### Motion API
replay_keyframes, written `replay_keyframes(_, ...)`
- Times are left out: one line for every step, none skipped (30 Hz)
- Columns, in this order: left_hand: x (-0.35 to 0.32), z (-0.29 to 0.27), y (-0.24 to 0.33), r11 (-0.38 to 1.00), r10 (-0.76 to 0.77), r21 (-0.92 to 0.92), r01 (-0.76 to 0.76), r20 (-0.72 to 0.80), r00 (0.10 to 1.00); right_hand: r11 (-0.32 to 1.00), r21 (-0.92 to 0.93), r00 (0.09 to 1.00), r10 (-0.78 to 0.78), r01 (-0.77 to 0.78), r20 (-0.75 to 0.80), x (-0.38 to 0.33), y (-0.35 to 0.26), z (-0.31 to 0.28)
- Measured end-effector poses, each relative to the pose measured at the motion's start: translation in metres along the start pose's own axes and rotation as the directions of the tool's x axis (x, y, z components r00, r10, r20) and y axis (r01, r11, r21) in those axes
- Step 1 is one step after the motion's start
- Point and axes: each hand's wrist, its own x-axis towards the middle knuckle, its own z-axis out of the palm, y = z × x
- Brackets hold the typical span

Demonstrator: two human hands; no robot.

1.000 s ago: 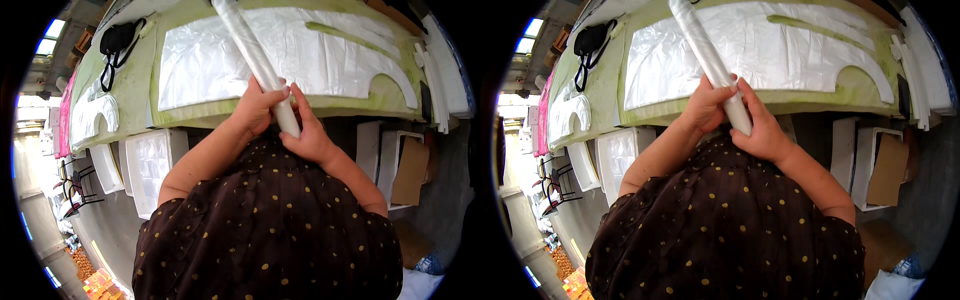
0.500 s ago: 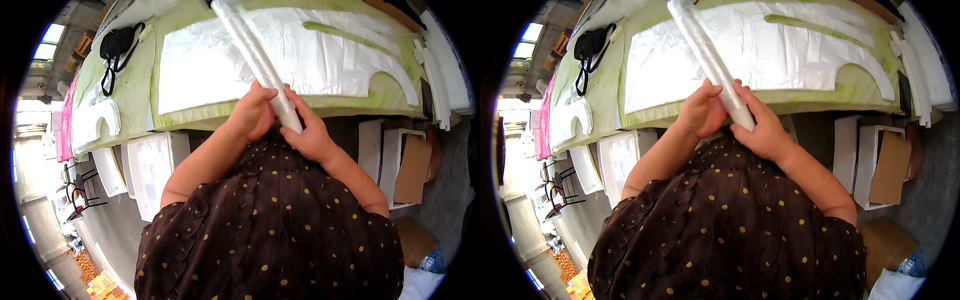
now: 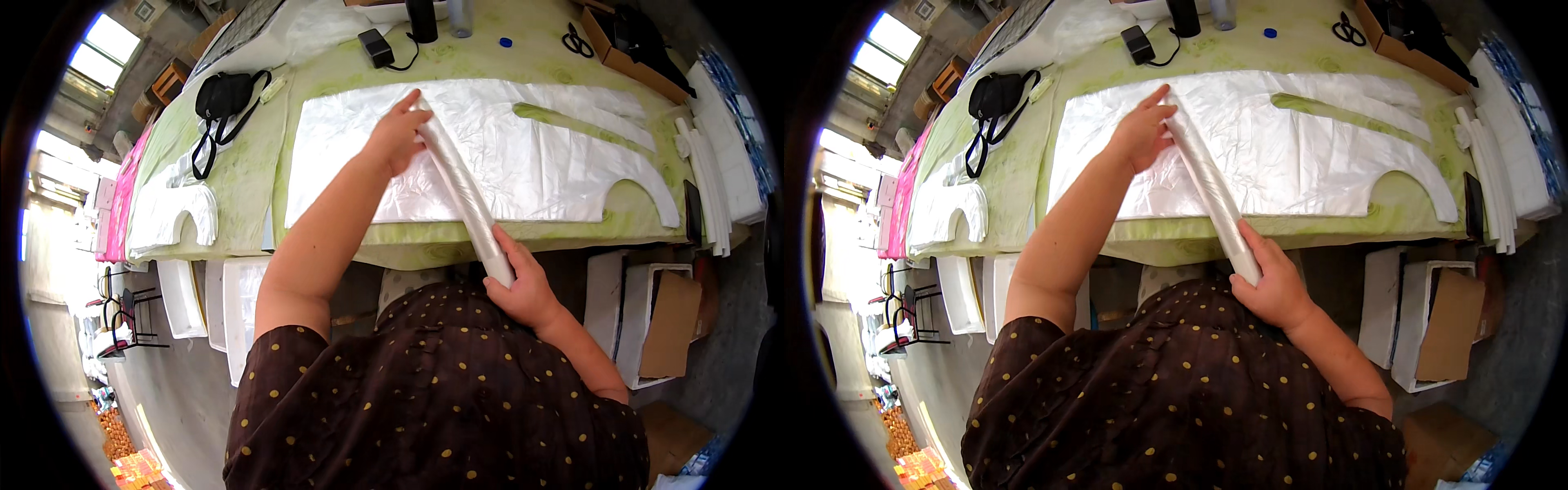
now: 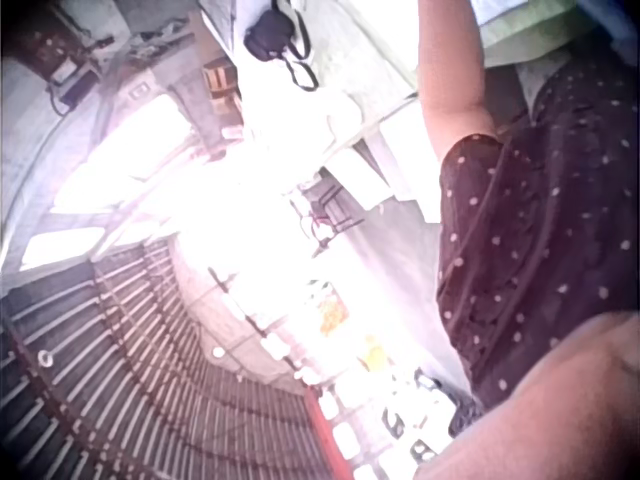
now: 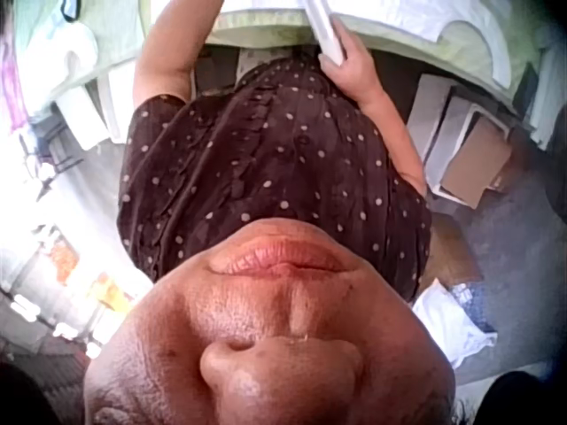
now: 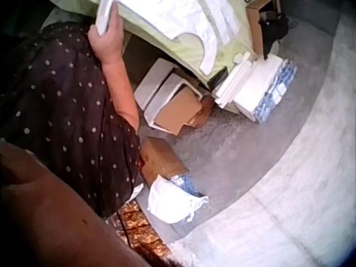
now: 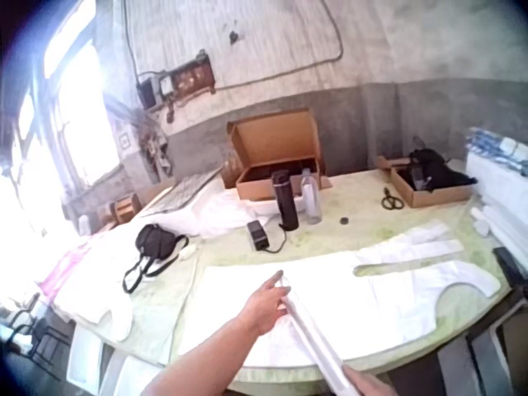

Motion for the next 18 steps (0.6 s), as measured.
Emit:
replay_keyframes(0.013,-0.009,0.003,0.998,0.057,0.028,-0.056,-0.043,0.997,1.000,-0.026,1.000,0.009,-0.009,0.004,-0.001,0.001,-0.002)
replay_keyframes(0.022,-0.020,0.004,0.992,0.116,0.059,-0.111,-0.085,0.990,0.999,-0.051,1.000,0.018,-0.017,0.009,-0.001,0.001,-0.004)
replay_keyframes(0.019,-0.023,0.011,0.979,0.152,0.147,-0.138,-0.084,0.985,0.994,-0.098,0.999,0.048,-0.046,0.016,-0.002,0.000,-0.007)
replay_keyframes(0.025,-0.034,0.015,0.965,0.129,0.237,-0.110,-0.065,0.989,0.987,-0.147,0.997,0.076,-0.071,0.028,-0.003,-0.005,-0.010)
replay_keyframes(0.030,-0.042,0.017,0.947,0.097,0.314,-0.074,-0.057,0.994,0.976,-0.195,0.994,0.104,-0.094,0.039,-0.004,-0.008,-0.013)
replay_keyframes(0.031,-0.043,0.019,0.920,0.061,0.389,-0.037,-0.049,0.997,0.970,-0.227,0.994,0.101,-0.091,0.032,-0.005,-0.007,-0.014)
replay_keyframes(0.032,-0.044,0.022,0.894,-0.013,0.449,0.020,-0.020,1.000,0.962,-0.258,0.995,0.096,-0.087,0.026,-0.006,-0.006,-0.015)
replay_keyframes(0.032,-0.044,0.026,0.859,-0.088,0.507,0.073,0.004,0.996,0.954,-0.288,0.996,0.091,-0.082,0.021,-0.008,-0.005,-0.017)
replay_keyframes(0.030,-0.043,0.031,0.816,-0.163,0.565,0.123,0.021,0.986,0.950,-0.301,0.995,0.091,-0.079,0.028,-0.008,-0.005,-0.018)
replay_keyframes(0.030,-0.041,0.032,0.790,-0.156,0.599,0.132,-0.012,0.988,0.946,-0.314,0.995,0.091,-0.075,0.036,-0.009,-0.006,-0.019)
replay_keyframes(0.030,-0.038,0.032,0.763,-0.148,0.631,0.143,-0.044,0.988,0.942,-0.327,0.995,0.091,-0.072,0.043,-0.009,-0.006,-0.019)
replay_keyframes(0.031,-0.037,0.031,0.735,-0.137,0.661,0.152,-0.076,0.988,0.940,-0.334,0.995,0.085,-0.065,0.046,-0.009,-0.007,-0.019)
replay_keyframes(0.037,-0.042,0.029,0.733,-0.155,0.660,0.163,-0.071,0.985,0.938,-0.342,0.996,0.080,-0.059,0.049,-0.009,-0.007,-0.019)
replay_keyframes(0.048,-0.049,0.025,0.732,-0.174,0.659,0.173,-0.065,0.983,0.936,-0.349,0.996,0.075,-0.052,0.052,-0.009,-0.007,-0.019)
replay_keyframes(0.054,-0.052,0.024,0.730,-0.193,0.659,0.183,-0.058,0.979,0.934,-0.354,0.996,0.072,-0.047,0.060,-0.009,-0.008,-0.019)
replay_keyframes(0.060,-0.054,0.022,0.744,-0.200,0.638,0.199,-0.072,0.977,0.932,-0.359,0.995,0.070,-0.041,0.067,-0.008,-0.010,-0.019)
replay_keyframes(0.066,-0.056,0.020,0.758,-0.207,0.616,0.215,-0.086,0.975,0.931,-0.365,0.995,0.067,-0.035,0.074,-0.008,-0.011,-0.019)
replay_keyframes(0.068,-0.055,0.018,0.772,-0.214,0.593,0.229,-0.096,0.972,0.928,-0.370,0.995,0.069,-0.040,0.067,-0.008,-0.012,-0.019)
